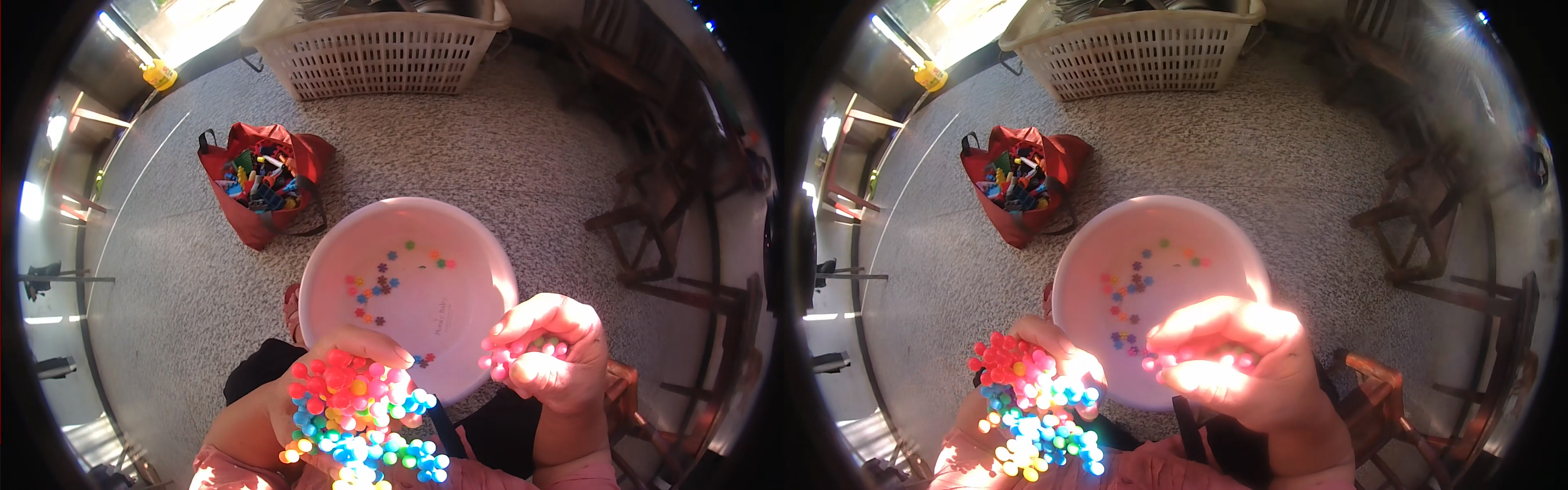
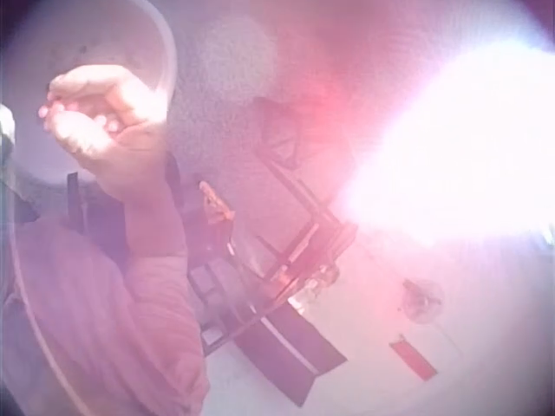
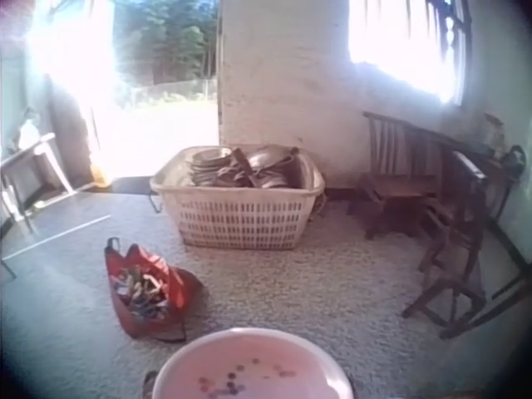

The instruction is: Assembling a colorful flower-shaped toy from small plastic pieces.

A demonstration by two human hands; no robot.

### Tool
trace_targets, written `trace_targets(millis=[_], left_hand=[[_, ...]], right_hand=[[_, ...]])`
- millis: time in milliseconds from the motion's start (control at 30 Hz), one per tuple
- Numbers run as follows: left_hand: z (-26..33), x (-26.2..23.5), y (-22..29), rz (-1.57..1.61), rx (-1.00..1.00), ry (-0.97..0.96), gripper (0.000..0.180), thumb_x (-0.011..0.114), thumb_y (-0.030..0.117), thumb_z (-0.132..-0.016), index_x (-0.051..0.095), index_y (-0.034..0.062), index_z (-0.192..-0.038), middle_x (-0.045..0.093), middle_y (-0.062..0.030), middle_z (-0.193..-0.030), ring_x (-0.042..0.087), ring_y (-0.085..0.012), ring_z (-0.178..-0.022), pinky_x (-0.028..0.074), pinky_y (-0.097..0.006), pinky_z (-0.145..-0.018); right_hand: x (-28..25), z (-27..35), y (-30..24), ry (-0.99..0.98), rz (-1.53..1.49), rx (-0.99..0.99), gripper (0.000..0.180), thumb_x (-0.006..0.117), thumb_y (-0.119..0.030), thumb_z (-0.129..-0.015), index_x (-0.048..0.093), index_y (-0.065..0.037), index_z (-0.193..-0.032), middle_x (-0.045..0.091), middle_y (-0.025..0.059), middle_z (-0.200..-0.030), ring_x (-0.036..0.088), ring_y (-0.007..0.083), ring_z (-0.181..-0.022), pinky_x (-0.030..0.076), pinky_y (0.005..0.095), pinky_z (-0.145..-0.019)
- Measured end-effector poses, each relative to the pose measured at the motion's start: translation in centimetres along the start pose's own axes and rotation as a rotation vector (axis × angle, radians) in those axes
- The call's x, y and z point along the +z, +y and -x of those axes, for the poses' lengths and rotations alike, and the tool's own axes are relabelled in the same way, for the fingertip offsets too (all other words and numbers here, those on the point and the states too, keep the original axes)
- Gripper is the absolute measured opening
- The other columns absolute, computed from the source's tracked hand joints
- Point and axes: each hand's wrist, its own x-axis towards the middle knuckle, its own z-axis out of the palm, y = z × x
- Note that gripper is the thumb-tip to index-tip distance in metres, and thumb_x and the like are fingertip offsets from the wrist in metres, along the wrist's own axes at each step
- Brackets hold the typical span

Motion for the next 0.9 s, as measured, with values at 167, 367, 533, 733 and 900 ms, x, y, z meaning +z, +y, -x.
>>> trace_targets(millis=[167, 367, 533, 733, 900], left_hand=[[-0.2, 0.4, -0.1, 0.016, 0.133, 0.072, 0.085, 0.082, 0.016, -0.055, 0.032, -0.0002, -0.123, 0.049, -0.0195, -0.112, 0.053, -0.0274, -0.103, 0.044, -0.044, -0.085], [0.0, 0.0, -0.1, -0.031, 0.208, 0.018, 0.083, 0.081, 0.017, -0.057, 0.033, -0.0005, -0.122, 0.049, -0.0195, -0.111, 0.053, -0.0270, -0.101, 0.044, -0.043, -0.084], [-0.9, -0.2, -0.6, -0.062, 0.250, -0.033, 0.080, 0.080, 0.018, -0.059, 0.034, -0.0007, -0.122, 0.050, -0.0195, -0.110, 0.053, -0.0266, -0.100, 0.044, -0.042, -0.084], [-2.2, -0.6, -0.7, -0.101, 0.287, -0.115, 0.078, 0.079, 0.019, -0.061, 0.034, -0.0010, -0.122, 0.051, -0.0194, -0.109, 0.054, -0.0262, -0.099, 0.044, -0.041, -0.083], [-2.1, -0.7, -1.3, -0.137, 0.324, -0.171, 0.076, 0.078, 0.021, -0.063, 0.035, -0.0013, -0.121, 0.051, -0.0194, -0.109, 0.054, -0.0259, -0.098, 0.044, -0.041, -0.082]], right_hand=[[0.8, -0.5, 0.2, -0.032, -0.137, 0.118, 0.015, 0.059, 0.006, -0.074, 0.058, 0.005, -0.089, 0.062, 0.0133, -0.088, 0.062, 0.0164, -0.075, 0.051, 0.0267, -0.069], [2.2, -0.8, 0.3, 0.027, -0.229, 0.210, 0.016, 0.064, 0.002, -0.071, 0.053, 0.007, -0.082, 0.060, 0.0166, -0.077, 0.059, 0.0159, -0.061, 0.045, 0.0232, -0.051], [2.0, -0.7, 0.9, 0.016, -0.263, 0.127, 0.025, 0.072, -0.001, -0.062, 0.051, 0.010, -0.072, 0.059, 0.0196, -0.065, 0.058, 0.0172, -0.046, 0.047, 0.0225, -0.040], [1.7, -0.2, 0.2, -0.005, -0.282, 0.274, 0.026, 0.073, 0.003, -0.060, 0.052, 0.010, -0.073, 0.060, 0.0196, -0.067, 0.059, 0.0165, -0.052, 0.043, 0.0203, -0.038], [0.3, 0.0, -0.1, -0.193, -0.224, 0.337, 0.020, 0.068, -0.001, -0.072, 0.057, 0.000, -0.088, 0.063, 0.0062, -0.084, 0.059, 0.0088, -0.076, 0.047, 0.0211, -0.066]])
